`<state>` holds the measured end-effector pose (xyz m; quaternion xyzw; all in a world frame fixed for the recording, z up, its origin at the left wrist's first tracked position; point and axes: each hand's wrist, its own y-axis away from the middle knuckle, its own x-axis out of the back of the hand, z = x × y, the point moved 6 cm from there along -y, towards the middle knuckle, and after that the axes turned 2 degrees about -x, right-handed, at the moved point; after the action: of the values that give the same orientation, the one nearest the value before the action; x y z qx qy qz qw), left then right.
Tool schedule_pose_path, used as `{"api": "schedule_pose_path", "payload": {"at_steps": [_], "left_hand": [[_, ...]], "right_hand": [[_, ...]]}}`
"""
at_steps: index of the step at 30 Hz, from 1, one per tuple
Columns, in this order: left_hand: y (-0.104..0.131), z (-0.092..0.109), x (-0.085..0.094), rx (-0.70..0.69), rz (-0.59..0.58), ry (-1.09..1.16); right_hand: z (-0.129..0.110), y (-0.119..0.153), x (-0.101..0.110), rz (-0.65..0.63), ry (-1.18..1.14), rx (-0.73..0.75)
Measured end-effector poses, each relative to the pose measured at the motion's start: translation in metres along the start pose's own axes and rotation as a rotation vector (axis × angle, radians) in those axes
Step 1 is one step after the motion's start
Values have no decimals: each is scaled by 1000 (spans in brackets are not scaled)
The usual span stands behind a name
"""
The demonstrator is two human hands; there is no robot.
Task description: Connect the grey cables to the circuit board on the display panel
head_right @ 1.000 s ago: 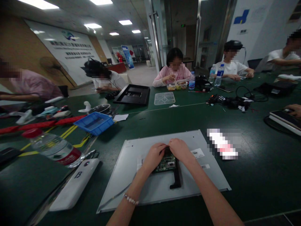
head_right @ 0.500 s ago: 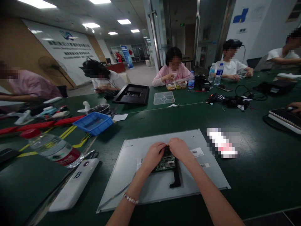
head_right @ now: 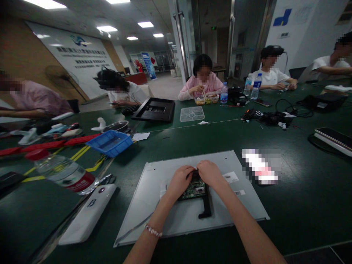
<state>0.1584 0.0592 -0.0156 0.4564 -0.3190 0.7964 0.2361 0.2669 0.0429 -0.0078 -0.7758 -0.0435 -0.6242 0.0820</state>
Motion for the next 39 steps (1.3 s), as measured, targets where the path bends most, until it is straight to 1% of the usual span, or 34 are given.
{"api": "schedule_pose_path", "payload": {"at_steps": [7,11,15,18,20,22,25,28,30,34,39], "left_hand": [[0,2,1,-2,-7,-4],[0,3,2,7,-11,-10],[2,2,4,39,-2,-25],[3,1,5,66,7,-40],[3,1,6,72,6,-47],[4,1,6,73,3,-52],[4,1,6,72,-1,-59],[3,1,6,68,-3,-62],[3,1,5,65,-3,-62],[2,1,5,63,2,-64],[3,1,5,65,6,-66]], "right_hand": [[-1,1,0,14,-32,26],[-1,0,0,4,-49,14],[0,0,5,8,-64,3],[7,2,18,79,-103,-9],[17,5,26,134,-119,-38],[30,10,29,154,-124,-79],[48,20,24,137,-123,-109],[59,30,13,87,-155,-68],[63,35,7,76,-205,-48],[72,37,2,131,-317,-69],[79,30,-6,201,-387,-91]]}}
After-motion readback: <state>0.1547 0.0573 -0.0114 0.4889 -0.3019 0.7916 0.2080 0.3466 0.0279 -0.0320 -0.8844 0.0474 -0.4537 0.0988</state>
